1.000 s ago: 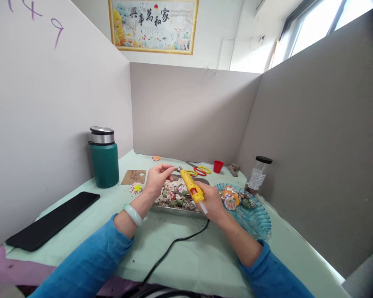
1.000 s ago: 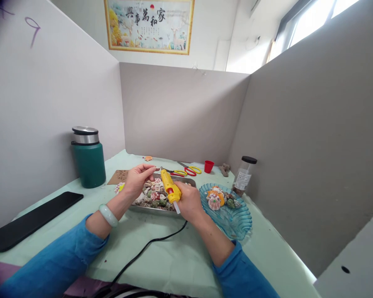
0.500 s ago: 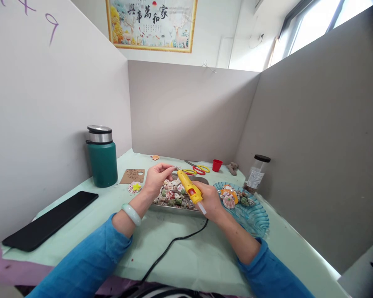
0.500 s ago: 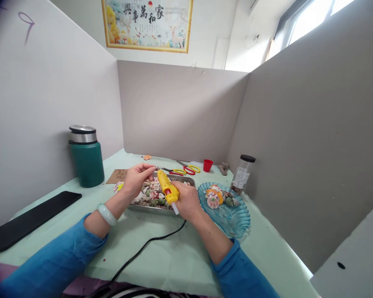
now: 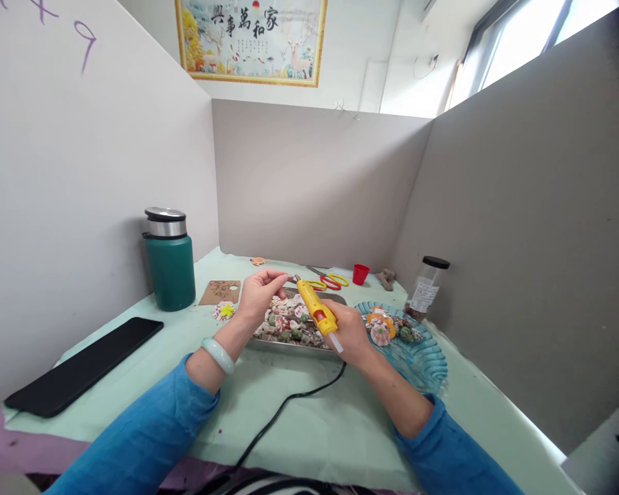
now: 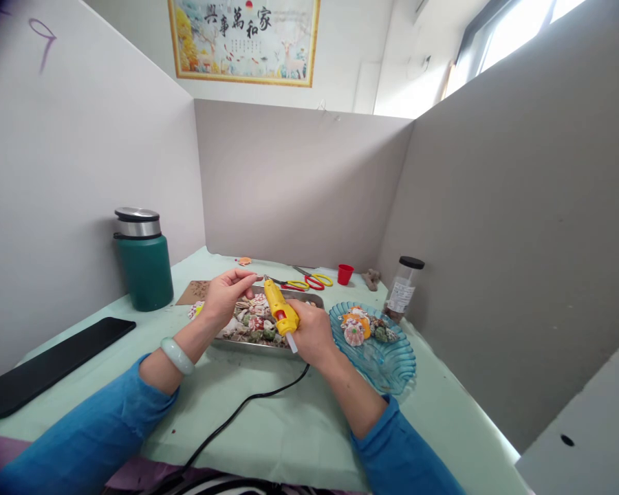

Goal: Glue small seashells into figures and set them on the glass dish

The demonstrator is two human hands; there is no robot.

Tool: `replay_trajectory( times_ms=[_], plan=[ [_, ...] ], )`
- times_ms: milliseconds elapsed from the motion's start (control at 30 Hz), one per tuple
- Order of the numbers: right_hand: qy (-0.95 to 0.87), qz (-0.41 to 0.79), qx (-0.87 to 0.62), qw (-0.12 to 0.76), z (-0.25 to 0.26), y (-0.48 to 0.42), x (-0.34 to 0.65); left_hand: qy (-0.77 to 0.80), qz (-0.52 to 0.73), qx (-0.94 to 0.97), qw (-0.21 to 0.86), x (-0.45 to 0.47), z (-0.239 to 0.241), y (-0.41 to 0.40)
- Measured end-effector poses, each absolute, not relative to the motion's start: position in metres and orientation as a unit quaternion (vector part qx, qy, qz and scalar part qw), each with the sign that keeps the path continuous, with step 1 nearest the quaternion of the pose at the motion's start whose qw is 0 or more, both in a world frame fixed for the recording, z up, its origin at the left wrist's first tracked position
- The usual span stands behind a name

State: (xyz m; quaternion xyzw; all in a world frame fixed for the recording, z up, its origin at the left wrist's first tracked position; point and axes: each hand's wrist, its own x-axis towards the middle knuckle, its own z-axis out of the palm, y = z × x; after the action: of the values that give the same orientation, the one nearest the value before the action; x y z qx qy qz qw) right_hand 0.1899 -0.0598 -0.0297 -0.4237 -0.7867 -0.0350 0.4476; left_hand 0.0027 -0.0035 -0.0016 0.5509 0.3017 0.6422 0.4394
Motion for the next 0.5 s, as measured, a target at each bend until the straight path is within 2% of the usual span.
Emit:
replay_trajectory(
  times_ms=[267,367,500],
  plan=[
    [-0.776,0.012,-0.423,0.467,-0.028,-0.059,0.19,0.309,0.641,0.548,0.439,0.003,0.001,-0.005],
    [-0.733,0.119,-0.448,0.498,-0.023,-0.061,0.19,0.308,0.646,0.544,0.439,0.003,0.001,-0.005],
    [-0.701,0.316,-0.413,0.488,-0.015,-0.064,0.191,0.308,0.647,0.545,0.436,0.003,0.001,-0.005]
  ],
)
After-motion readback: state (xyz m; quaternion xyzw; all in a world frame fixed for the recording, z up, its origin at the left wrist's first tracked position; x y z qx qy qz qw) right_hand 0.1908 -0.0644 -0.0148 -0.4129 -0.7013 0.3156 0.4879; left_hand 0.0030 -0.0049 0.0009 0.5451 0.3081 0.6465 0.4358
